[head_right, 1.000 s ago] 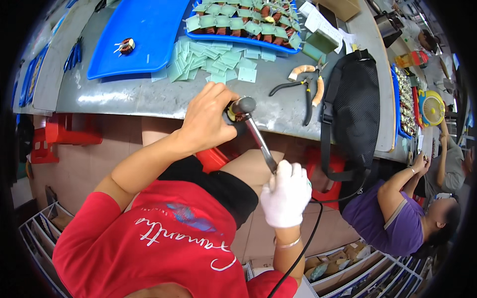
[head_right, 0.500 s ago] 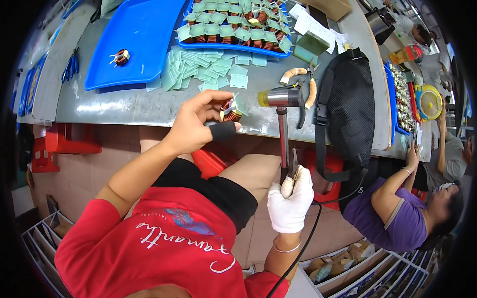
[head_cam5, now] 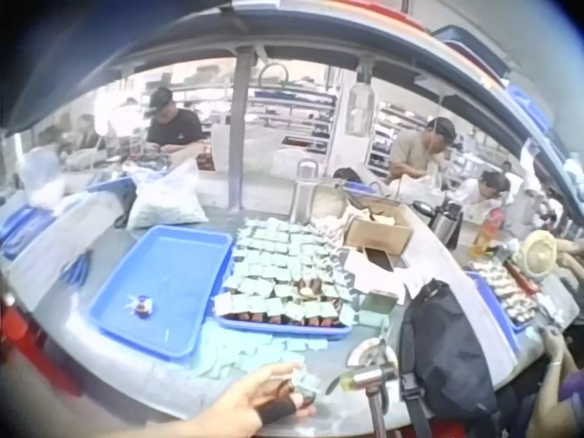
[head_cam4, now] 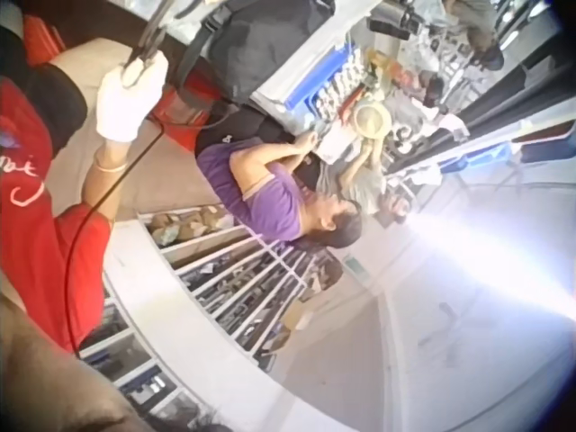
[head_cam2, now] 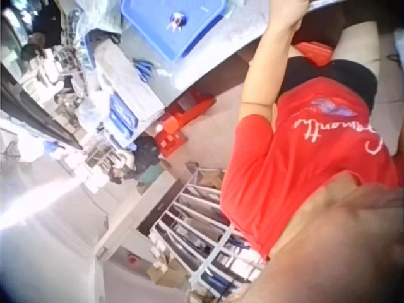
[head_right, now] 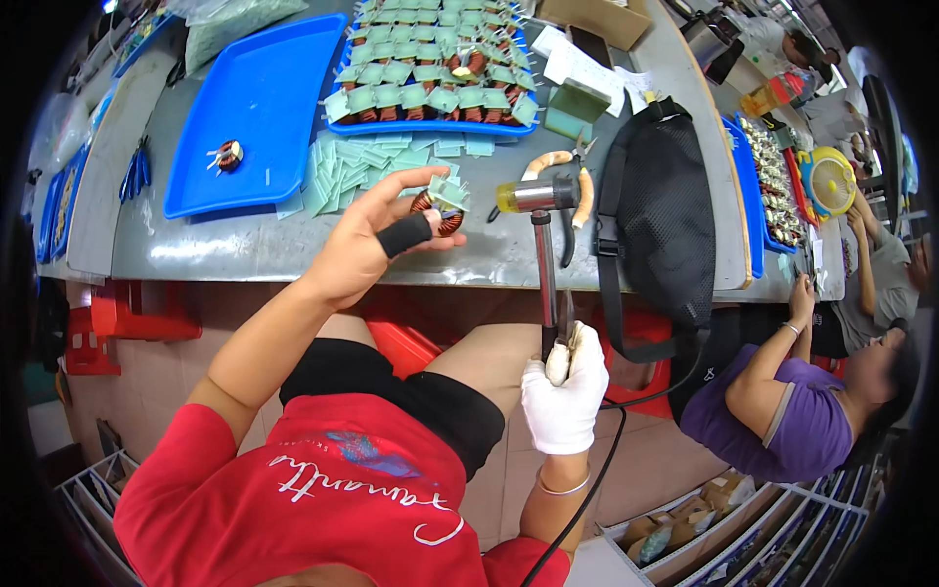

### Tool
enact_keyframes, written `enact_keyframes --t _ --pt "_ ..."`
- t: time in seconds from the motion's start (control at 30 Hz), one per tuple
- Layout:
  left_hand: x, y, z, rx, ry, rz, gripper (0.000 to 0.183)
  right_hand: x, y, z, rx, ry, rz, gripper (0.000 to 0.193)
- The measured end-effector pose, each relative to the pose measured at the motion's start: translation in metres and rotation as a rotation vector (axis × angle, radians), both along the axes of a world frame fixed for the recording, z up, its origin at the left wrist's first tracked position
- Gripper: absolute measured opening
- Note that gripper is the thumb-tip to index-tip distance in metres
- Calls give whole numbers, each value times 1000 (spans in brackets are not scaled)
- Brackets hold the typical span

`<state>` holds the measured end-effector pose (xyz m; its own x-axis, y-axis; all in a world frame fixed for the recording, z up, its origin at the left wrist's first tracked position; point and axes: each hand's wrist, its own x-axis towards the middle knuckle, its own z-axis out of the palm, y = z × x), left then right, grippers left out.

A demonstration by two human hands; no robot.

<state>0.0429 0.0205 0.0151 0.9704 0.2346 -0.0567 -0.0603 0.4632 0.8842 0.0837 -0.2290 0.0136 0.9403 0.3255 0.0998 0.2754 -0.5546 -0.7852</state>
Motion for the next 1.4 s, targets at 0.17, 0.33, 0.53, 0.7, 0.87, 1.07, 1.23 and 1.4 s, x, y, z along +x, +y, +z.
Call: enact_keyframes --t 0.17,0.33,0.53,0.7,0.87,1.07,1.23,1.4 --pt "44 8 9 303 -36 51 47 9 0 1 67 -21 -35 31" --pt "122 21 11 666 -314 157 35 21 -5 -6 184 -3 -118 31" --pt "198 33 22 1346 -370 210 47 32 -14 -11 162 113 -112 50" --pt "238 39 25 1660 -386 122 41 46 -3 -2 199 -29 -123 33" --pt "252 39 23 1449 -356 -95 66 73 7 3 91 -133 -81 35" --pt "254 34 14 1045 -228 -66 61 121 31 4 -45 -291 -180 24" --pt "262 42 3 1066 -282 -12 49 150 54 22 -187 -485 -266 21" --pt "260 42 2 1059 -274 7 47 160 75 18 -276 -593 -336 26"
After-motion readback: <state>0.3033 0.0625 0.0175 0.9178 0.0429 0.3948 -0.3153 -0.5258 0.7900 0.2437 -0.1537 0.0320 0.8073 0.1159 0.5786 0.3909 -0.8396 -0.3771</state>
